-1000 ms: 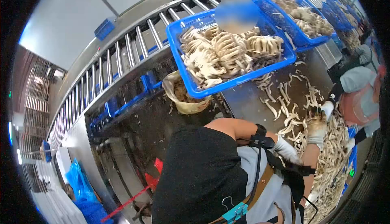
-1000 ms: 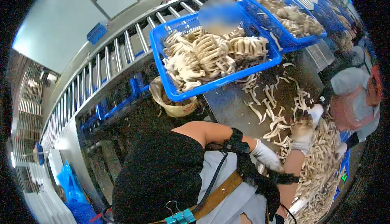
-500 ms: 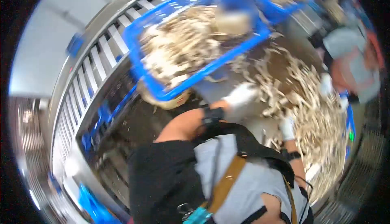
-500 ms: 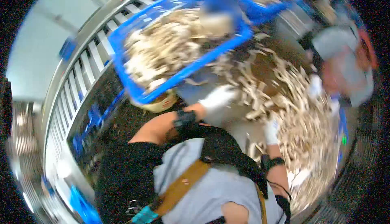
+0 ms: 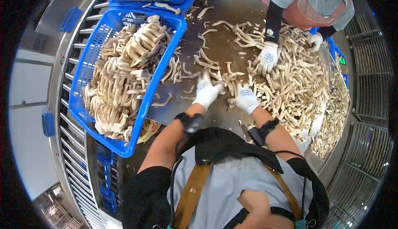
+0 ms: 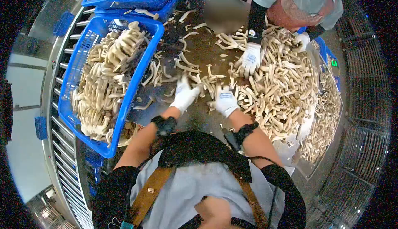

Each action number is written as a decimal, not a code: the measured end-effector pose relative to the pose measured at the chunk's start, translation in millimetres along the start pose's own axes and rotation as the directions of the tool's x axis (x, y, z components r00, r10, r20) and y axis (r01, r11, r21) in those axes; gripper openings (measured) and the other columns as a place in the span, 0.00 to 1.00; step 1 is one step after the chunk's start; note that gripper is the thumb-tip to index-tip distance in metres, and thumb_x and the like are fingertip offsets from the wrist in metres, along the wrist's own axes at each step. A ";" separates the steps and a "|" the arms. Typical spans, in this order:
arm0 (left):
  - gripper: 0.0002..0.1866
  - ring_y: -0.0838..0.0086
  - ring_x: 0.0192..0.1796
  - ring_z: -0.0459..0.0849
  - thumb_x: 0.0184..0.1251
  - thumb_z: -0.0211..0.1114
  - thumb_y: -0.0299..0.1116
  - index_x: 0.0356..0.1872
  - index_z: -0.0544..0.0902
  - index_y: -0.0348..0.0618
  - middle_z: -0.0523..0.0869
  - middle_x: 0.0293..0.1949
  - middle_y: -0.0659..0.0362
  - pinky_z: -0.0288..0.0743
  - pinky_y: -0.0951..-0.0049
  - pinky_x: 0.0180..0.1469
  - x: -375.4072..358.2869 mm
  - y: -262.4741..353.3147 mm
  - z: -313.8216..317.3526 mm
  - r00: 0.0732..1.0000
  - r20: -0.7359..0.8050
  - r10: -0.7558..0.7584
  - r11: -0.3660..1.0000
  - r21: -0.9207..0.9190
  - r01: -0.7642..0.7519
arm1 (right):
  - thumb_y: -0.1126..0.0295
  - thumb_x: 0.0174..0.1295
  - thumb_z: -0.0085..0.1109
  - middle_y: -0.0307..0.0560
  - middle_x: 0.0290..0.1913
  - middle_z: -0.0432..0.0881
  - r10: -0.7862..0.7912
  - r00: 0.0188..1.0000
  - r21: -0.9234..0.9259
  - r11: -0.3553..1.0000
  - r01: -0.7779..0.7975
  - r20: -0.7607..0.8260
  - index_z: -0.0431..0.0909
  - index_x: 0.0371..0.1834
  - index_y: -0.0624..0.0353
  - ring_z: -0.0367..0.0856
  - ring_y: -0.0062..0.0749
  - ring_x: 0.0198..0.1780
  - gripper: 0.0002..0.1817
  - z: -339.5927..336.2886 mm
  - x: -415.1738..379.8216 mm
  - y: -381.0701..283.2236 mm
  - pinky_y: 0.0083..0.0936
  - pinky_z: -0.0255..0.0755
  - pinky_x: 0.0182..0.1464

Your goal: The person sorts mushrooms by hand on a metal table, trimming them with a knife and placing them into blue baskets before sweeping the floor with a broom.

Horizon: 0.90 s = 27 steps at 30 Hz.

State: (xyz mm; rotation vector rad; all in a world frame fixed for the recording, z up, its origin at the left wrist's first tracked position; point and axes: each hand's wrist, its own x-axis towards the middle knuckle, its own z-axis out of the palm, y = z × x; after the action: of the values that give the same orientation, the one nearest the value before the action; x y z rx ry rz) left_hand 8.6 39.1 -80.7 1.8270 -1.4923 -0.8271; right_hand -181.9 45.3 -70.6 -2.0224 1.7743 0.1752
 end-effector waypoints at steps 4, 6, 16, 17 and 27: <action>0.34 0.44 0.62 0.69 0.53 0.69 0.46 0.62 0.71 0.47 0.69 0.61 0.39 0.66 0.50 0.62 22.1 16.4 3.7 0.936 0.331 0.123 0.939 0.266 -0.217 | 0.65 0.51 0.64 0.68 0.51 0.72 0.004 0.989 0.118 0.993 0.013 -0.146 0.60 0.65 0.63 0.76 0.58 0.54 0.37 11.0 31.2 59.2 0.41 0.73 0.56; 0.35 0.43 0.61 0.70 0.54 0.68 0.47 0.63 0.71 0.45 0.69 0.62 0.39 0.65 0.52 0.64 17.1 12.7 -22.1 0.926 0.168 0.338 0.912 0.184 -0.367 | 0.65 0.53 0.62 0.69 0.53 0.72 0.021 0.982 0.363 0.930 0.049 -0.186 0.62 0.63 0.68 0.75 0.58 0.56 0.34 -1.3 32.3 98.5 0.39 0.70 0.59; 0.62 0.44 0.72 0.54 0.40 0.72 0.68 0.75 0.52 0.50 0.54 0.74 0.46 0.40 0.33 0.71 -48.9 -107.3 -95.4 0.973 0.148 -0.176 0.631 0.776 -0.004 | 0.55 0.57 0.58 0.65 0.54 0.77 -0.014 0.973 0.058 0.998 0.001 0.230 0.69 0.59 0.64 0.77 0.57 0.53 0.31 -158.1 118.6 53.6 0.46 0.72 0.54; 0.63 0.44 0.73 0.54 0.41 0.71 0.68 0.76 0.50 0.50 0.53 0.74 0.47 0.39 0.33 0.72 -34.5 -100.8 -81.8 0.973 0.157 -0.166 0.609 0.793 -0.024 | 0.53 0.58 0.58 0.64 0.53 0.78 0.005 1.000 0.068 0.998 -0.006 0.026 0.69 0.60 0.64 0.78 0.56 0.52 0.32 -138.0 148.5 61.6 0.46 0.72 0.53; 0.31 0.63 0.61 0.76 0.64 0.65 0.43 0.65 0.70 0.37 0.78 0.59 0.49 0.67 0.68 0.64 78.1 35.1 4.8 0.941 0.338 -0.023 0.787 -0.575 0.226 | 0.81 0.63 0.49 0.47 0.50 0.78 0.152 0.976 0.965 -0.234 -0.119 0.157 0.69 0.61 0.63 0.77 0.32 0.48 0.21 -72.3 121.9 6.9 0.26 0.73 0.48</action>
State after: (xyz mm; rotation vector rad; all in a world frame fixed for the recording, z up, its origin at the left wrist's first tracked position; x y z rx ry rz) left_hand -3.3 -43.7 -61.9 1.3464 -1.0881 -1.5259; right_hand -181.9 -95.5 -53.6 -0.4726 1.1815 -0.9910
